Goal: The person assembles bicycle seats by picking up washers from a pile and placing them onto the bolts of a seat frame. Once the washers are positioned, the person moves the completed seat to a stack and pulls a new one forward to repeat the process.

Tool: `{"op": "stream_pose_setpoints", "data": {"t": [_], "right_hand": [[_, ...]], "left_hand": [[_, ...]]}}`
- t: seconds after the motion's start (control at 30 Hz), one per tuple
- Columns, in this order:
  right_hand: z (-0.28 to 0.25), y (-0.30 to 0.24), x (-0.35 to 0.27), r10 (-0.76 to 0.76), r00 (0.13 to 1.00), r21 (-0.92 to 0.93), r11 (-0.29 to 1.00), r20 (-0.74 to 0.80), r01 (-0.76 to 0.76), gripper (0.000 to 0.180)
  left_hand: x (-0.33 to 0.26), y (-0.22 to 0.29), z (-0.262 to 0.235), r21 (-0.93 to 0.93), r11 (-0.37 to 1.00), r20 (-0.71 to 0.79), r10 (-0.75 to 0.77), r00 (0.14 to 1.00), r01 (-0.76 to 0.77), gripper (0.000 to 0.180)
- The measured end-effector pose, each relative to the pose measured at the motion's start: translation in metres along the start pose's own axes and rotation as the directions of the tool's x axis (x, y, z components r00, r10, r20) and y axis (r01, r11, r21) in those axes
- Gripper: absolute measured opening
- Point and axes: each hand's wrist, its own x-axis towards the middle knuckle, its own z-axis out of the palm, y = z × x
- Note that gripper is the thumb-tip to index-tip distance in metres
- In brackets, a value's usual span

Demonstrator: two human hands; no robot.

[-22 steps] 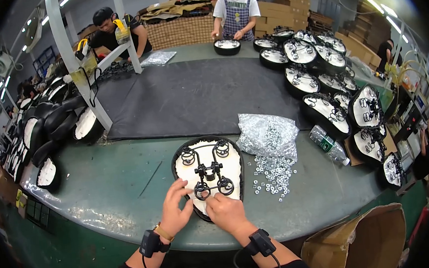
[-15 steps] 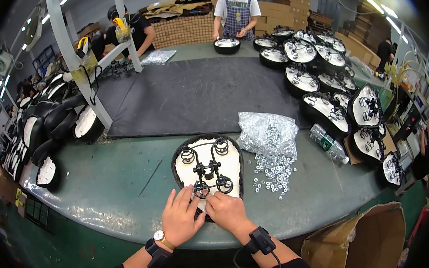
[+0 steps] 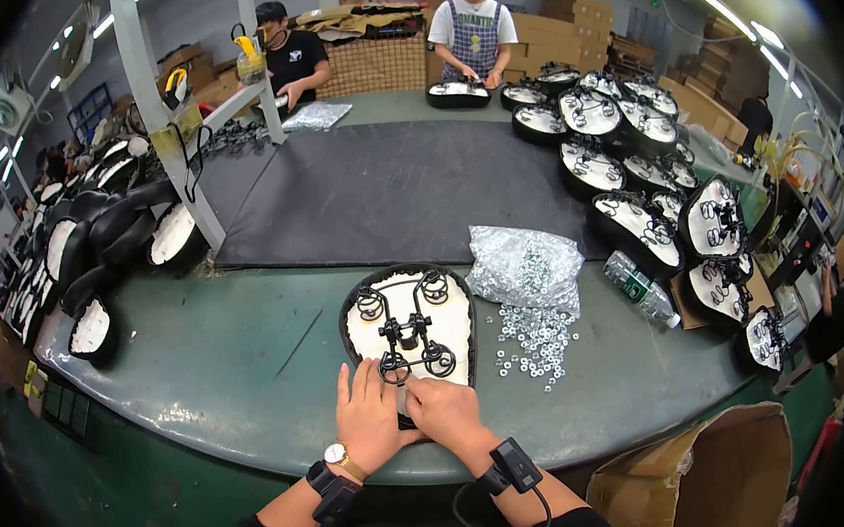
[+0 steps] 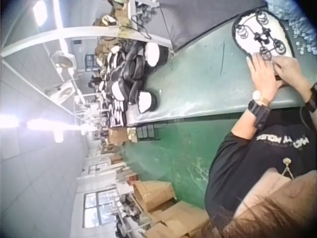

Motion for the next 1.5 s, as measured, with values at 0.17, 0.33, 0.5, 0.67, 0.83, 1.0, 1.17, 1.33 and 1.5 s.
{"op": "stream_pose_setpoints", "data": {"t": [0.17,0.33,0.5,0.67,0.83,1.0,1.17,1.33,1.5], "right_hand": [[0.003,0.006,-0.004,-0.053,0.998,-0.036,0.998,-0.04,0.051,0.015],[0.001,0.006,-0.003,-0.056,0.997,-0.032,0.998,-0.06,0.055,0.014],[-0.001,0.004,0.001,-0.047,0.998,-0.02,0.999,-0.045,0.046,0.009],[0.001,0.009,0.002,-0.057,0.998,-0.039,0.998,-0.006,0.056,0.007],[0.001,0.008,0.003,-0.075,0.997,-0.021,0.997,-0.006,0.075,0.007],[0.001,0.009,0.003,-0.1,0.995,0.007,0.995,-0.019,0.1,0.008],[0.0,0.01,0.0,-0.104,0.992,0.032,0.994,-0.07,0.106,0.009],[-0.001,0.01,0.001,-0.087,0.995,0.019,0.996,-0.047,0.088,0.007],[-0.002,0.008,0.002,-0.057,0.998,0.013,0.998,-0.003,0.057,0.007]], "left_hand": [[-0.004,0.003,0.007,-0.036,0.999,-0.028,-0.011,1.0,0.01,0.091],[-0.001,0.0,0.007,-0.111,0.994,-0.041,0.013,0.999,-0.017,0.091],[0.0,-0.001,0.006,-0.11,0.993,-0.034,0.028,0.999,-0.031,0.093],[0.002,0.005,-0.005,-0.042,0.999,0.002,0.002,1.0,-0.002,0.095],[0.002,0.007,-0.006,0.022,1.0,0.041,-0.022,0.999,0.021,0.098],[0.001,0.006,0.006,-0.053,0.998,0.04,-0.035,0.999,0.037,0.099],[-0.001,-0.003,0.013,-0.127,0.992,0.013,-0.006,1.0,0.007,0.1],[0.001,0.001,0.006,-0.106,0.994,-0.003,0.015,1.0,-0.015,0.099],[0.001,0.003,0.002,-0.072,0.997,0.01,0.023,1.0,-0.023,0.098]]}}
